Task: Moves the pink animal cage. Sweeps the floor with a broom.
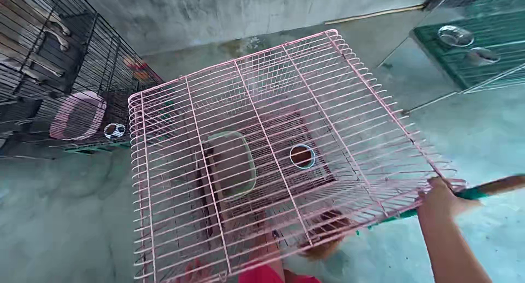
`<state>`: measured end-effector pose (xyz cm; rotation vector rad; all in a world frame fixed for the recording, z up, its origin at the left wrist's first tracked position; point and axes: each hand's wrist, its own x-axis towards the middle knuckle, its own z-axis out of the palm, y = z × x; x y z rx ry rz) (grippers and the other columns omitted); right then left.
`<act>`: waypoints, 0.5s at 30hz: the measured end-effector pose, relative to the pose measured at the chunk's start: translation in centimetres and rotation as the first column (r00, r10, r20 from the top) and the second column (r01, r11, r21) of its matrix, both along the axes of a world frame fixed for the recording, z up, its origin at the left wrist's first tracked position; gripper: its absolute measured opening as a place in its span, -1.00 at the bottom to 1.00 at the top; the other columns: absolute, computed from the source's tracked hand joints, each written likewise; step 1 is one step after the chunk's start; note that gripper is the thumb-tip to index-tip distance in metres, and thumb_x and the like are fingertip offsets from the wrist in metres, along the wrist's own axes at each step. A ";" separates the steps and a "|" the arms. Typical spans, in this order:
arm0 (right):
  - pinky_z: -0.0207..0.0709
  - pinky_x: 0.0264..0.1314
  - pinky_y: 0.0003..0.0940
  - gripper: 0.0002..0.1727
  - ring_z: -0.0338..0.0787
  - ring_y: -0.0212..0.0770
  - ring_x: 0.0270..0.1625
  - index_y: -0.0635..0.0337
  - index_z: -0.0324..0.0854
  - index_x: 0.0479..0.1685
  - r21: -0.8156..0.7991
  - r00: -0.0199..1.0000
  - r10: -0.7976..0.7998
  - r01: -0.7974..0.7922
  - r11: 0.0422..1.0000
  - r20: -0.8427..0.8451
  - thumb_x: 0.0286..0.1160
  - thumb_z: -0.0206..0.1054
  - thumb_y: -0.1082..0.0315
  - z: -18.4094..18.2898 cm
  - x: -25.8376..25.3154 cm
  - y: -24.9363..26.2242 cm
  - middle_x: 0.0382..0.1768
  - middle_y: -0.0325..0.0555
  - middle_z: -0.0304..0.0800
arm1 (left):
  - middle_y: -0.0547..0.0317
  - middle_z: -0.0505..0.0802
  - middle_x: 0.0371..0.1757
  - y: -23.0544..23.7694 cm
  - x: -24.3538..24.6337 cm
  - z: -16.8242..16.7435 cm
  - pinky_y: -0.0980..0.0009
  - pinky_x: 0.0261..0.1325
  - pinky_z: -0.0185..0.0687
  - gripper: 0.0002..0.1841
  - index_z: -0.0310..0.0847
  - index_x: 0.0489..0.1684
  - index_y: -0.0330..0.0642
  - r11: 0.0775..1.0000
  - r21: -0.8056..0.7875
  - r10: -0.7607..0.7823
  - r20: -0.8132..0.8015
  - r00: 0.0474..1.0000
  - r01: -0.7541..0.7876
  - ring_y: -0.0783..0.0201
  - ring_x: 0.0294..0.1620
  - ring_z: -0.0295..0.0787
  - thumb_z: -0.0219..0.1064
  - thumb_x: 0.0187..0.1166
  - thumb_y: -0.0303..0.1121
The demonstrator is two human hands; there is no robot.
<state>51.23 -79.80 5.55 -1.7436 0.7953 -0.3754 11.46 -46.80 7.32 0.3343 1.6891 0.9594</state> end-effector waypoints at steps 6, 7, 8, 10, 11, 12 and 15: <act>0.62 0.37 -0.33 0.00 0.67 -0.14 0.38 0.44 -0.13 0.78 0.025 0.995 0.027 -0.029 0.999 0.094 0.35 0.49 0.53 -0.2 8.3 4.9 0.49 0.27 0.45 | 0.10 0.64 -0.16 5.3 8.0 -2.1 0.16 -0.29 0.69 -0.20 0.26 0.45 -0.07 0.992 0.124 -0.026 -0.005 1.000 0.026 0.25 -0.32 0.67 -0.51 0.72 0.42; 0.60 0.41 -0.35 0.03 0.65 -0.13 0.41 0.46 -0.16 0.78 0.026 0.995 0.033 -0.036 0.999 0.098 0.35 0.49 0.52 -0.1 9.6 5.9 0.51 0.29 0.43 | 0.07 0.64 -0.17 6.5 9.3 -2.3 0.14 -0.31 0.68 -0.19 0.24 0.48 -0.08 0.991 0.127 -0.040 -0.008 0.999 0.041 0.22 -0.35 0.67 -0.50 0.72 0.41; 0.58 0.45 -0.35 0.04 0.63 -0.11 0.46 0.46 -0.20 0.80 0.030 0.994 0.038 -0.041 0.999 0.099 0.36 0.49 0.51 0.0 10.8 7.0 0.54 0.31 0.41 | 0.01 0.60 -0.07 7.8 10.7 -2.3 0.09 -0.24 0.66 -0.18 0.14 0.59 -0.09 0.990 0.126 -0.068 0.001 0.998 0.067 0.17 -0.27 0.64 -0.50 0.73 0.40; 0.53 0.53 -0.35 0.07 0.56 -0.08 0.56 0.46 -0.26 0.81 0.047 0.992 0.034 -0.040 0.998 0.117 0.38 0.49 0.53 0.0 13.3 9.3 0.61 0.34 0.34 | -0.13 0.54 0.20 10.6 13.8 -2.2 0.02 -0.09 0.62 -0.18 0.00 0.74 -0.10 0.988 0.125 -0.092 -0.007 0.996 0.092 0.08 -0.07 0.61 -0.49 0.76 0.37; 0.50 0.57 -0.34 0.09 0.52 -0.07 0.61 0.45 -0.29 0.83 0.053 0.993 0.029 -0.035 0.998 0.119 0.40 0.49 0.52 -0.2 14.6 10.4 0.64 0.34 0.31 | -0.20 0.51 0.30 12.1 15.4 -2.2 -0.02 -0.04 0.62 -0.17 -0.02 0.77 -0.11 0.986 0.130 -0.101 -0.019 0.995 0.102 0.03 0.01 0.61 -0.48 0.77 0.36; 0.49 0.60 -0.33 0.11 0.50 -0.06 0.64 0.43 -0.32 0.84 0.059 0.993 0.020 -0.027 0.998 0.120 0.40 0.51 0.49 -0.5 15.8 11.4 0.66 0.33 0.30 | -0.24 0.48 0.37 13.7 16.9 -2.2 -0.05 0.00 0.61 -0.18 -0.05 0.79 -0.10 0.983 0.139 -0.119 -0.031 0.992 0.122 0.00 0.07 0.59 -0.47 0.77 0.36; 0.43 0.66 -0.33 0.16 0.42 -0.07 0.70 0.38 -0.40 0.86 0.086 0.996 0.010 -0.017 0.996 0.086 0.45 0.51 0.38 -0.7 19.3 14.5 0.71 0.30 0.23 | -0.38 0.40 0.60 18.1 21.7 -2.1 -0.18 0.10 0.63 -0.20 -0.07 0.84 -0.13 0.962 0.181 -0.190 -0.090 0.978 0.204 -0.16 0.30 0.59 -0.45 0.82 0.29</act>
